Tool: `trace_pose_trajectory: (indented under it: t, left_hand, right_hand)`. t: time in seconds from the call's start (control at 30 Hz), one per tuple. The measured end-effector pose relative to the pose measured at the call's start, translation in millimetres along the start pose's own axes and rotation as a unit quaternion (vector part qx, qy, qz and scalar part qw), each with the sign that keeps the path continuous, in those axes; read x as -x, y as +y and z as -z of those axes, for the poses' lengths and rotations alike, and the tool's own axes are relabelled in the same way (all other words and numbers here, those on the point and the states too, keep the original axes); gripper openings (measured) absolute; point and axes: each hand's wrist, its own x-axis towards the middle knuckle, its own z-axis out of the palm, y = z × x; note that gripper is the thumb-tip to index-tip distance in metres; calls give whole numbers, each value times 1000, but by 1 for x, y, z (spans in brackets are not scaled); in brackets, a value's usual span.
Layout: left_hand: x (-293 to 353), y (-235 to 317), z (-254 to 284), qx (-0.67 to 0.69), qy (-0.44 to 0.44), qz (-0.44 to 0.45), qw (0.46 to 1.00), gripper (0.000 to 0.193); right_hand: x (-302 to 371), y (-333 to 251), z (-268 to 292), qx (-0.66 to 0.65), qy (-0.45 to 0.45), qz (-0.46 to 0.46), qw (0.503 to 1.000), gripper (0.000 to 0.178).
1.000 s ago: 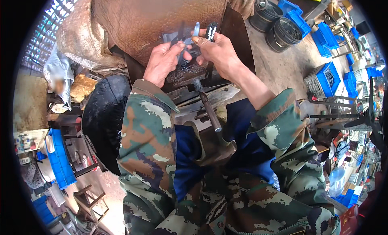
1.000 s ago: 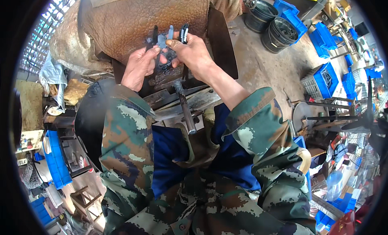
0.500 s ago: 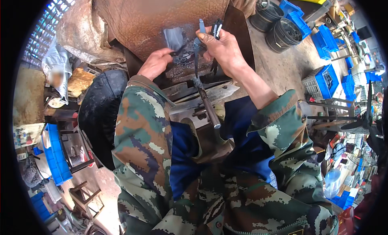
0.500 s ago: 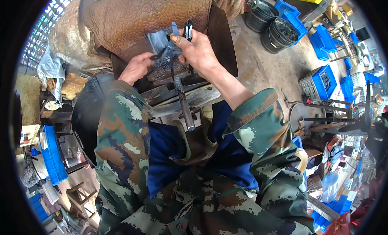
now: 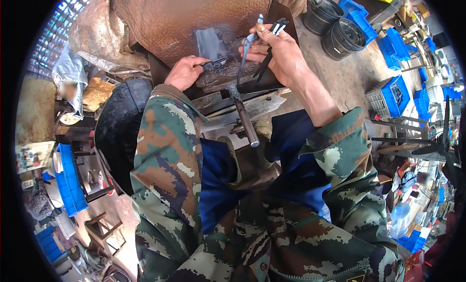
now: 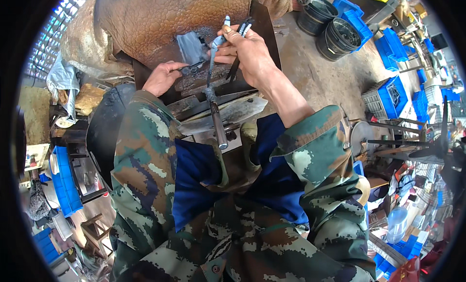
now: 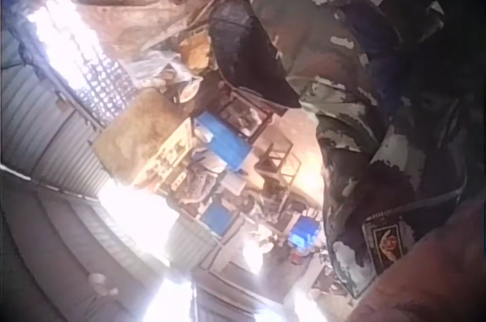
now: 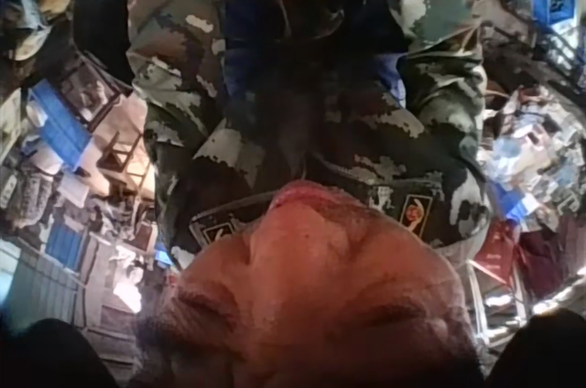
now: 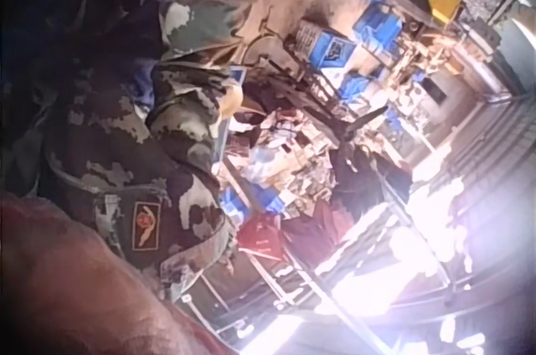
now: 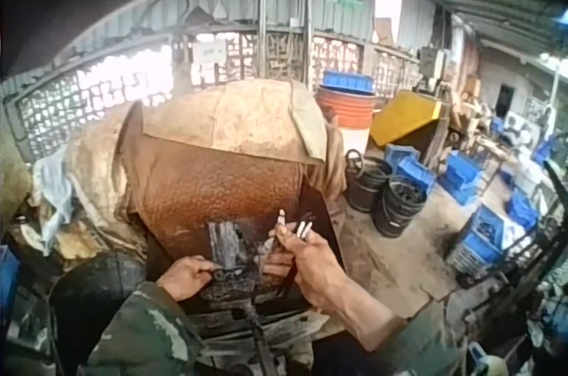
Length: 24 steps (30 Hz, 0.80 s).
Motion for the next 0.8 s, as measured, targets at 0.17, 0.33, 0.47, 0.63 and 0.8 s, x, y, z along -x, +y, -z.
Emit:
trace_pose_trajectory:
  t: [0.17, 0.33, 0.47, 0.63, 0.8]
  left_hand:
    - [2, 19, 4, -110, 56, 20, 992, 29]
    - [2, 12, 12, -33, 83, 79, 993, 31]
    - [7, -7, 19, -52, 103, 127, 985, 39]
    - [9, 3, 27, -15, 64, 210, 975, 41]
    - [6, -1, 22, -3, 110, 198, 974, 45]
  right_hand:
    - [5, -8, 8, -87, 10, -53, 995, 26]
    - [18, -3, 6, 96, -4, -7, 995, 21]
    - [51, 15, 8, 349, -126, 60, 927, 18]
    - [86, 44, 18, 531, -295, 268, 748, 44]
    - [86, 50, 13, 591, -321, 212, 709, 47]
